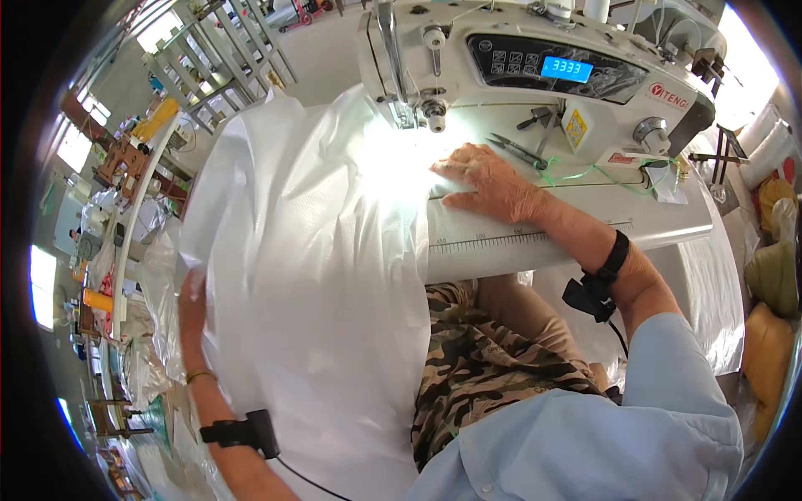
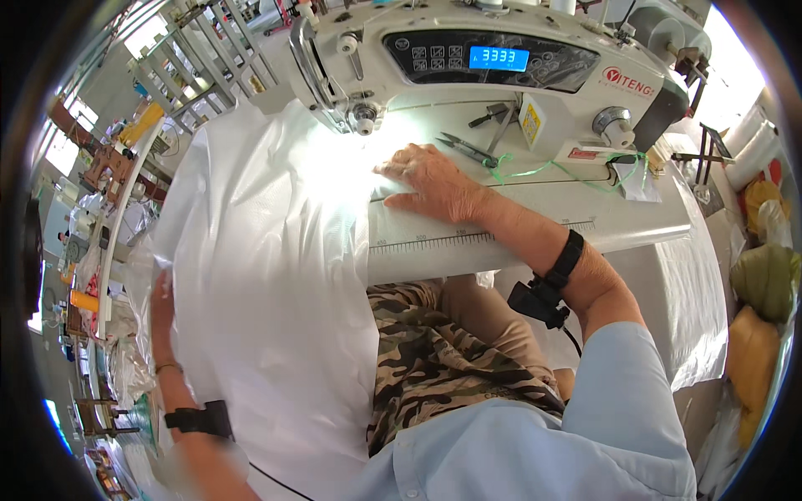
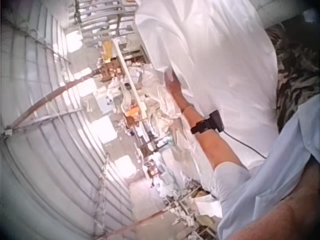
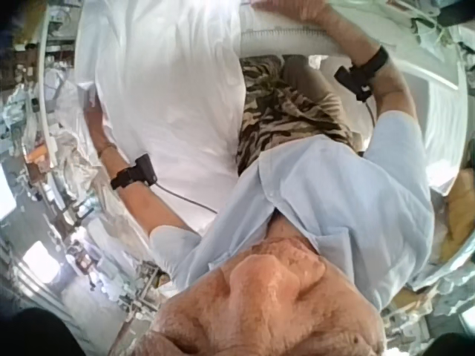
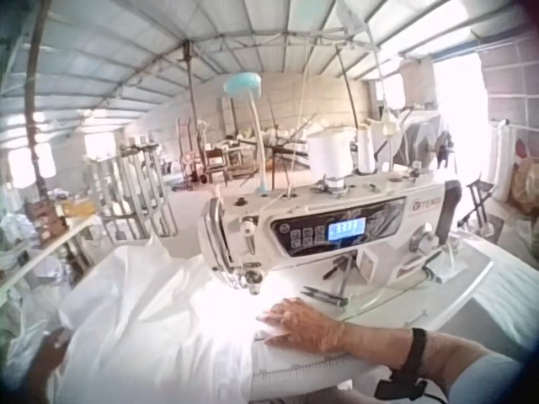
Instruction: The person aligns and folds the edges of a large white plastic sheet by hand, feeding the material through a sewing machine to create a seam.
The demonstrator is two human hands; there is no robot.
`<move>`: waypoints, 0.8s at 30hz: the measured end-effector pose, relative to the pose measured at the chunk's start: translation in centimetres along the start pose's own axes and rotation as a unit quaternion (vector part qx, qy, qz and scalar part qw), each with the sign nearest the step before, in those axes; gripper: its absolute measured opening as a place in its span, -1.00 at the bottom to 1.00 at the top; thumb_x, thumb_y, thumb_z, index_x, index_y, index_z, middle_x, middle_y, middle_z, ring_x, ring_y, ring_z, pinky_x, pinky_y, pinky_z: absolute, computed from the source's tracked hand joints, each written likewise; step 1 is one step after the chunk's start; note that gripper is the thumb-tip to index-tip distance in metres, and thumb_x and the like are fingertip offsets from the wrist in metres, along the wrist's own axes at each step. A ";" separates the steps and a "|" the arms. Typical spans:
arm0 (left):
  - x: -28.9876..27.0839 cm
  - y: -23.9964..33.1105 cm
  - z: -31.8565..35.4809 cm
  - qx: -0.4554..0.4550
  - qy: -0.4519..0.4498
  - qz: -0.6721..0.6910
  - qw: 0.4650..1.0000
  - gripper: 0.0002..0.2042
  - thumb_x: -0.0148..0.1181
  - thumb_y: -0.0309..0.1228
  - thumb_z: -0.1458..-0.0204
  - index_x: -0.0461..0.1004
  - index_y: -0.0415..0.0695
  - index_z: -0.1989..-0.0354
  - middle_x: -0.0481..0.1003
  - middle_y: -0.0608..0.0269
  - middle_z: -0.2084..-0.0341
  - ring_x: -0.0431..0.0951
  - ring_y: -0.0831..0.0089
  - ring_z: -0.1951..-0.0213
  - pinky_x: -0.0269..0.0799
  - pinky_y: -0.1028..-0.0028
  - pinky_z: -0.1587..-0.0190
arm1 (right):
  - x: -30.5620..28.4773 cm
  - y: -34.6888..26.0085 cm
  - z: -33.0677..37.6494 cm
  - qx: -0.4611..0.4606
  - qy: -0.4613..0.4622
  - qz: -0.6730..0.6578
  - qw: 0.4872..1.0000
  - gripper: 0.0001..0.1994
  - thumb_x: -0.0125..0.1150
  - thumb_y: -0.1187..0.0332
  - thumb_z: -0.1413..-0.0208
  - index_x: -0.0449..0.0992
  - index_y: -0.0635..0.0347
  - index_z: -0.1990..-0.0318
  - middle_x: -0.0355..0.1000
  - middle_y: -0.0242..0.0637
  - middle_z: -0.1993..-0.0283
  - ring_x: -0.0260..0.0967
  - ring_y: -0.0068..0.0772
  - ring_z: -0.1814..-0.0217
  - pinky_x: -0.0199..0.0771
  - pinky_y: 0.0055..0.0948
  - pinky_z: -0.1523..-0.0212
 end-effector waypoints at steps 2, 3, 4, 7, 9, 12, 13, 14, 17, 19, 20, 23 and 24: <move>3.5 2.0 -0.1 0.057 0.035 -0.162 0.985 -0.51 0.12 -0.24 -0.14 0.31 -0.11 -0.25 0.37 0.03 -0.16 0.37 0.07 -0.16 0.31 0.20 -0.19 | 0.3 -0.6 0.0 -0.023 -0.006 0.017 1.000 -0.52 0.14 0.11 -0.16 0.42 0.05 -0.21 0.41 -0.19 -0.11 0.27 -0.18 -0.22 0.17 -0.19 -0.28; 5.6 7.2 -0.4 0.027 0.049 -0.153 0.987 -0.56 0.12 -0.24 -0.12 0.35 -0.11 -0.17 0.39 0.04 -0.13 0.38 0.04 -0.13 0.33 0.17 -0.15 | -0.4 -0.4 0.4 -0.019 -0.031 0.022 0.999 -0.59 0.13 0.18 -0.16 0.46 0.00 -0.17 0.44 -0.23 -0.01 0.29 -0.25 -0.19 0.22 -0.24 -0.23; 5.6 12.1 -0.1 -0.014 0.068 -0.153 0.986 -0.61 0.11 -0.25 -0.11 0.38 -0.11 -0.09 0.40 0.04 -0.09 0.38 0.01 -0.10 0.36 0.14 -0.11 | -0.7 -0.4 0.4 -0.019 -0.028 0.030 0.999 -0.59 0.13 0.18 -0.16 0.46 0.00 -0.17 0.44 -0.23 -0.01 0.29 -0.25 -0.19 0.22 -0.24 -0.23; 6.6 13.0 -0.1 -0.074 0.039 -0.111 0.990 -0.79 0.10 -0.31 -0.09 0.38 -0.18 0.21 0.52 -0.07 0.26 0.53 -0.08 0.13 0.44 0.07 0.13 | 0.8 -3.0 -1.3 -0.065 0.012 0.055 0.996 -0.75 0.13 0.29 -0.13 0.57 0.02 0.06 0.45 -0.31 0.13 0.37 -0.31 -0.06 0.31 -0.28 -0.12; 6.3 17.0 1.9 -0.043 0.034 -0.140 0.989 -0.82 0.09 -0.32 -0.10 0.38 -0.19 0.27 0.52 -0.06 0.33 0.55 -0.07 0.19 0.44 0.07 0.17 | 1.5 -3.5 -1.8 -0.041 0.012 0.072 0.996 -0.79 0.12 0.31 -0.12 0.56 0.04 0.11 0.46 -0.33 0.17 0.38 -0.31 -0.03 0.33 -0.28 -0.08; 4.5 20.8 5.3 0.013 0.016 -0.179 0.984 -0.82 0.07 -0.35 -0.11 0.32 -0.20 0.43 0.53 -0.01 0.43 0.57 -0.06 0.26 0.44 0.08 0.25 | 0.8 -2.4 -1.1 -0.025 0.043 0.086 0.995 -0.88 0.09 0.37 -0.11 0.53 0.07 0.25 0.45 -0.37 0.26 0.40 -0.31 0.04 0.32 -0.24 -0.05; 4.2 19.0 6.3 0.035 0.007 -0.157 0.987 -0.82 0.05 -0.34 -0.14 0.37 -0.23 0.35 0.54 -0.01 0.37 0.57 -0.02 0.21 0.44 0.11 0.19 | 0.1 -1.8 -0.6 0.013 0.021 0.112 0.993 -0.88 0.09 0.38 -0.11 0.53 0.08 0.25 0.45 -0.35 0.26 0.40 -0.31 0.04 0.29 -0.21 -0.06; 2.8 16.1 8.6 0.050 0.006 -0.143 0.988 -0.80 0.04 -0.33 -0.17 0.41 -0.25 0.27 0.55 -0.02 0.32 0.58 0.02 0.17 0.44 0.14 0.13 | -0.4 -1.9 -0.1 0.041 0.006 0.131 0.991 -0.88 0.09 0.39 -0.10 0.53 0.09 0.25 0.45 -0.32 0.26 0.40 -0.31 0.04 0.27 -0.18 -0.07; -6.8 -5.4 18.1 0.032 0.227 0.002 0.973 -0.64 -0.16 -0.32 -0.32 0.41 -0.29 -0.11 0.49 0.02 0.01 0.44 0.22 -0.05 0.31 0.24 -0.15 | -1.0 -1.3 -0.7 0.043 0.068 0.104 0.991 -0.86 0.12 0.41 -0.09 0.53 0.09 0.20 0.46 -0.28 0.25 0.39 -0.27 0.02 0.23 -0.17 -0.03; -16.8 -12.5 24.1 -0.169 0.171 -0.091 0.966 -0.66 -0.11 -0.25 -0.26 0.54 -0.23 0.15 0.59 0.12 0.33 0.57 0.31 0.30 0.47 0.31 0.22 | -0.8 -1.0 -1.3 0.081 0.063 0.059 0.993 -0.83 0.12 0.42 -0.09 0.53 0.09 0.16 0.46 -0.25 0.23 0.38 -0.25 0.00 0.23 -0.17 -0.02; -15.2 -7.9 21.6 -0.209 0.144 -0.280 0.926 -0.67 0.00 -0.23 -0.17 0.55 -0.23 0.15 0.60 0.06 0.37 0.61 0.17 0.29 0.48 0.23 0.23 | -1.7 2.4 0.4 0.143 0.092 0.080 0.982 -0.83 0.12 0.45 -0.08 0.52 0.11 0.17 0.46 -0.27 0.22 0.38 -0.24 0.03 0.23 -0.18 -0.03; -19.8 -6.4 25.8 -0.222 0.164 -0.334 0.901 -0.61 0.08 -0.25 -0.06 0.49 -0.23 0.01 0.58 -0.01 0.25 0.58 0.04 0.18 0.49 0.16 0.18 | -1.7 3.4 1.6 0.166 0.132 0.089 0.973 -0.80 0.13 0.47 -0.06 0.49 0.15 0.13 0.46 -0.25 0.16 0.39 -0.19 0.05 0.25 -0.16 -0.05; -22.8 -7.7 27.9 -0.282 0.200 -0.409 0.844 -0.64 0.08 -0.35 -0.06 0.43 -0.20 -0.03 0.52 -0.03 0.12 0.53 0.02 0.07 0.49 0.15 0.12 | -1.2 2.1 1.2 0.146 0.135 0.103 0.975 -0.77 0.14 0.48 -0.06 0.48 0.17 0.09 0.46 -0.22 0.11 0.39 -0.15 0.05 0.25 -0.12 -0.06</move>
Point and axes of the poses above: each hand's wrist, its own z-axis away from the middle knuckle, its own x-axis out of the palm, y = z × x, the point moved 6 cm from there along -z, towards the middle knuckle
